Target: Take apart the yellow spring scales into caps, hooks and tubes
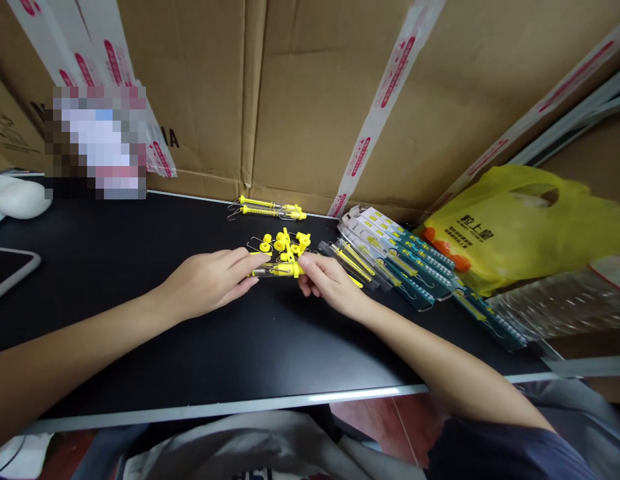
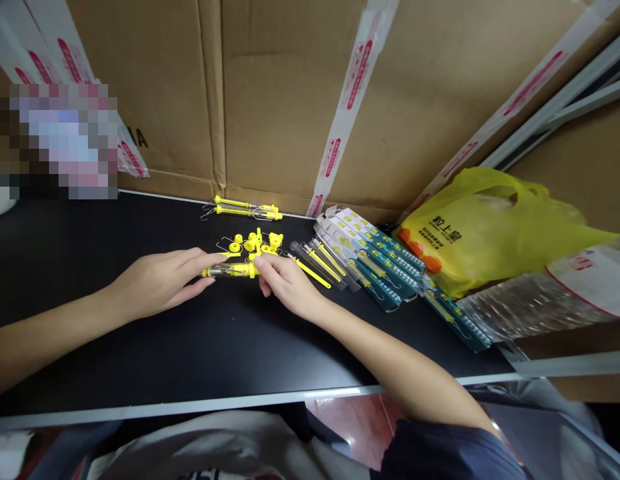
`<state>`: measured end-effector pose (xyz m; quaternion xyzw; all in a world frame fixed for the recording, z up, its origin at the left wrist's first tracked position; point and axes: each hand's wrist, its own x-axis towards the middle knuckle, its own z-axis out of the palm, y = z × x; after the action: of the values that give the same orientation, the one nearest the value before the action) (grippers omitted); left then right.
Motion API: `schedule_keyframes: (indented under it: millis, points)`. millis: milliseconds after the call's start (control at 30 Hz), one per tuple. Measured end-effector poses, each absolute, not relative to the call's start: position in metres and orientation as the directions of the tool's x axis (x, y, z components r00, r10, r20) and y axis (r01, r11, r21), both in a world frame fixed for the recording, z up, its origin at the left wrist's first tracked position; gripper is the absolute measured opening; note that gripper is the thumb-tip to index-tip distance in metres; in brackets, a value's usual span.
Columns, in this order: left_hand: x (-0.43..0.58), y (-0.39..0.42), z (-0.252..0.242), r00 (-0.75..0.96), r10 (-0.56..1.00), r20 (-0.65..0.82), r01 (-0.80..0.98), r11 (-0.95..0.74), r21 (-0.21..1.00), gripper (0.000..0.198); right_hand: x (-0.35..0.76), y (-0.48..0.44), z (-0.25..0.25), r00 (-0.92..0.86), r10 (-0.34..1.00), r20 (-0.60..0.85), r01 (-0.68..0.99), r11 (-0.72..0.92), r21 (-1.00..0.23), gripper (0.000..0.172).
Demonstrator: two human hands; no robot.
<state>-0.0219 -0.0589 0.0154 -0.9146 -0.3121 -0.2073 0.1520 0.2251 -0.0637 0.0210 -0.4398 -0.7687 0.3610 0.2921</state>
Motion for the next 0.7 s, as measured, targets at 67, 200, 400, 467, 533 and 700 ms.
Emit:
schedule_keyframes:
  millis: [67, 200, 400, 467, 533, 700]
  points:
    - [-0.022, -0.060, 0.012, 0.738, 0.493, 0.460, 0.624, -0.759, -0.186, 0.034, 0.224, -0.066, 0.020, -0.467, 0.876, 0.115, 0.470, 0.357, -0.807, 0.048]
    - [-0.022, -0.060, 0.007, 0.770, 0.466, 0.436, 0.581, -0.794, -0.178, 0.036, 0.220, -0.072, 0.020, -0.527, 0.845, 0.092, 0.485, 0.388, -0.783, 0.047]
    - [-0.018, -0.066, 0.009, 0.816, 0.433, 0.382, 0.525, -0.833, -0.177, 0.036, 0.216, -0.075, 0.019, -0.551, 0.832, 0.071, 0.482, 0.387, -0.786, 0.046]
    - [-0.016, -0.069, 0.011, 0.815, 0.464, 0.348, 0.539, -0.828, -0.158, 0.037, 0.216, -0.075, 0.019, -0.555, 0.829, 0.071, 0.483, 0.391, -0.784, 0.045]
    - [-0.013, -0.071, 0.011, 0.803, 0.508, 0.312, 0.562, -0.819, -0.112, 0.036, 0.216, -0.075, 0.018, -0.563, 0.824, 0.069, 0.482, 0.395, -0.782, 0.045]
    - [-0.010, -0.071, 0.008, 0.784, 0.559, 0.269, 0.588, -0.808, -0.034, 0.036, 0.216, -0.075, 0.017, -0.578, 0.814, 0.066, 0.466, 0.395, -0.792, 0.044]
